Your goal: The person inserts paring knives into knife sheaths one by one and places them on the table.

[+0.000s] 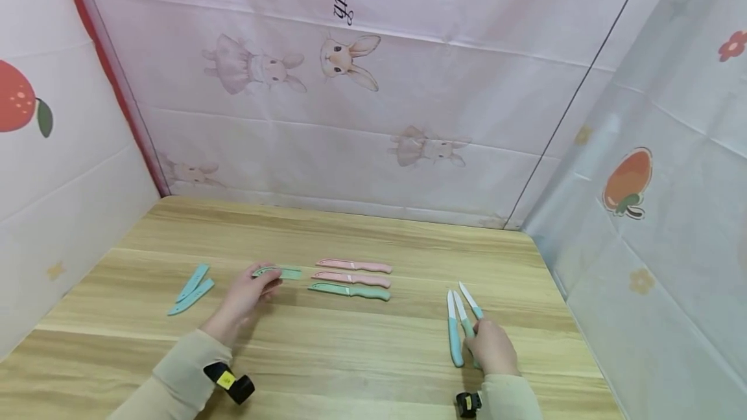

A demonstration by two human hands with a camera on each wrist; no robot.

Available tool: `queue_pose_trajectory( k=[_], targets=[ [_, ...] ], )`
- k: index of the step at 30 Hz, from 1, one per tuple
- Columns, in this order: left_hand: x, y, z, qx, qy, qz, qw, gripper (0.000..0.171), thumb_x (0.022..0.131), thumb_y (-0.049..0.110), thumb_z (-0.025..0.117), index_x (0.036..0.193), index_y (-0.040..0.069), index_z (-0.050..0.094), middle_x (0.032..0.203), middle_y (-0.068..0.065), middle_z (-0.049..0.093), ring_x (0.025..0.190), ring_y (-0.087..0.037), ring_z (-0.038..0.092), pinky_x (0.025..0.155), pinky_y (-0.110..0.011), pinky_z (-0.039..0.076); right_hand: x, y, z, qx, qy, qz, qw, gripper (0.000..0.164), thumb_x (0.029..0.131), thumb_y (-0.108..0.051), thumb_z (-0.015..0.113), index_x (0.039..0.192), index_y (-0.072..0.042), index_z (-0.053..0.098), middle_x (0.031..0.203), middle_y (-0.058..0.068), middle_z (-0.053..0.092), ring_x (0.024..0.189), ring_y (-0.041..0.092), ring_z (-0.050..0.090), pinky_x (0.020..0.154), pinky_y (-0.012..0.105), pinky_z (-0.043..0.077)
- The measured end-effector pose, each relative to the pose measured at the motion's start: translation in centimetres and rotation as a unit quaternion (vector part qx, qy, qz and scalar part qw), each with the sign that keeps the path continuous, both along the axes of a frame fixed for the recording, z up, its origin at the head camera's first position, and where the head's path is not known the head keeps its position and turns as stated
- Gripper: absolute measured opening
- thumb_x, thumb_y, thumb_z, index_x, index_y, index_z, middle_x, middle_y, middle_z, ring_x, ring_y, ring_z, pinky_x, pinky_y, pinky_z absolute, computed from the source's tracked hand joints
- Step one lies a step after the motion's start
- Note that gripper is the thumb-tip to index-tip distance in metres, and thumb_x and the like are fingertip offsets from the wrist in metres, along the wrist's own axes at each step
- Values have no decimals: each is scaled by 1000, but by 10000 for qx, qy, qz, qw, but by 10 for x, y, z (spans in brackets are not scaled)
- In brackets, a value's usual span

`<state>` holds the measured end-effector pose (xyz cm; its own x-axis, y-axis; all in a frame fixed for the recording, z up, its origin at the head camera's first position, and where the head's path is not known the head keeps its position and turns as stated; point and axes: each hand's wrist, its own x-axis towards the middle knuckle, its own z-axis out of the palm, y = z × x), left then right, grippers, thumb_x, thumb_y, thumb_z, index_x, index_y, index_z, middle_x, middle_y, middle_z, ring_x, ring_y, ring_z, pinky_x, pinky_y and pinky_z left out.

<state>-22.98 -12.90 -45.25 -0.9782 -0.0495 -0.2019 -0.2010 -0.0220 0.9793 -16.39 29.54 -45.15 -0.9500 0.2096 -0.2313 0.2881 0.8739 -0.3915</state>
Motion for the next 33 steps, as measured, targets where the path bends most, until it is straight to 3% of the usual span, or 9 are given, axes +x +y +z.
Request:
queue_pose_trajectory(
  k=[6, 10, 15, 18, 21, 24, 26, 28, 33],
  targets=[
    [10, 15, 2, 811, 181, -205, 9963, 22, 98, 8, 46, 114, -6, 45, 100, -16, 66, 84, -14, 68, 59, -18, 52, 0, 1, -1, -53, -9, -26, 10000, 25, 83, -9, 63, 98, 11, 56, 74, 8, 57, 66, 21, 50, 57, 33, 45],
    [13, 22, 1, 927, 328, 5, 9952, 19, 96, 7, 50, 110, -6, 49, 94, -13, 68, 83, -15, 68, 52, -15, 47, -1, 2, 1, -141, 122, -115, 9998, 28, 88, -8, 55, 105, 14, 54, 83, 15, 60, 71, 23, 54, 62, 38, 49],
    [17, 28, -2, 1014, 209, 270, 9943, 21, 94, 8, 55, 109, -7, 53, 89, -13, 70, 76, -12, 68, 49, -13, 45, -2, -4, 6, -561, 463, -268, 9970, 38, 96, -12, 43, 122, 16, 43, 97, 24, 57, 76, 24, 54, 61, 36, 49],
    [20, 33, -4, 1060, 126, 290, 9939, 23, 95, 9, 53, 110, -8, 53, 89, -15, 70, 71, -10, 67, 52, -14, 48, -2, -14, 10, -1111, 917, -189, 9894, 40, 100, -16, 38, 127, 13, 41, 106, 26, 53, 79, 25, 57, 62, 34, 51],
    [25, 39, -2, 1161, 103, 171, 9930, 24, 96, 9, 50, 113, -9, 50, 93, -18, 68, 73, -10, 66, 55, -15, 50, -4, -27, 13, -1870, 1351, -191, 9728, 40, 101, -21, 37, 129, 7, 45, 114, 26, 53, 88, 29, 60, 72, 33, 54],
    [30, 46, 1, 1261, 100, 34, 9920, 24, 97, 8, 47, 114, -8, 46, 99, -20, 67, 79, -13, 67, 54, -14, 50, -6, -42, 15, -2742, 1630, -555, 9461, 40, 99, -28, 46, 128, 0, 50, 120, 19, 54, 96, 28, 61, 79, 27, 54],
    [32, 50, 3, 1306, 127, -50, 9913, 23, 98, 8, 46, 114, -8, 45, 101, -21, 66, 82, -15, 68, 53, -14, 50, -7, -52, 17, -3403, 1801, -869, 9188, 39, 96, -29, 53, 124, -2, 52, 117, 13, 56, 96, 21, 61, 80, 22, 52],
    [35, 54, 5, 1339, 156, -113, 9908, 24, 98, 9, 46, 114, -8, 45, 103, -22, 65, 83, -16, 68, 52, -13, 49, -9, -64, 19, -4137, 1990, -1139, 8811, 38, 92, -26, 60, 120, -1, 53, 109, 8, 58, 90, 14, 62, 80, 20, 52],
    [40, 61, 8, 1371, 215, -266, 9900, 31, 98, 12, 47, 119, -10, 45, 103, -22, 65, 83, -16, 68, 53, -13, 50, -10, -88, 20, -5773, 2349, -1497, 7675, 22, 89, -15, 64, 103, 0, 56, 84, -1, 58, 75, 6, 60, 76, 20, 53]
  ],
)
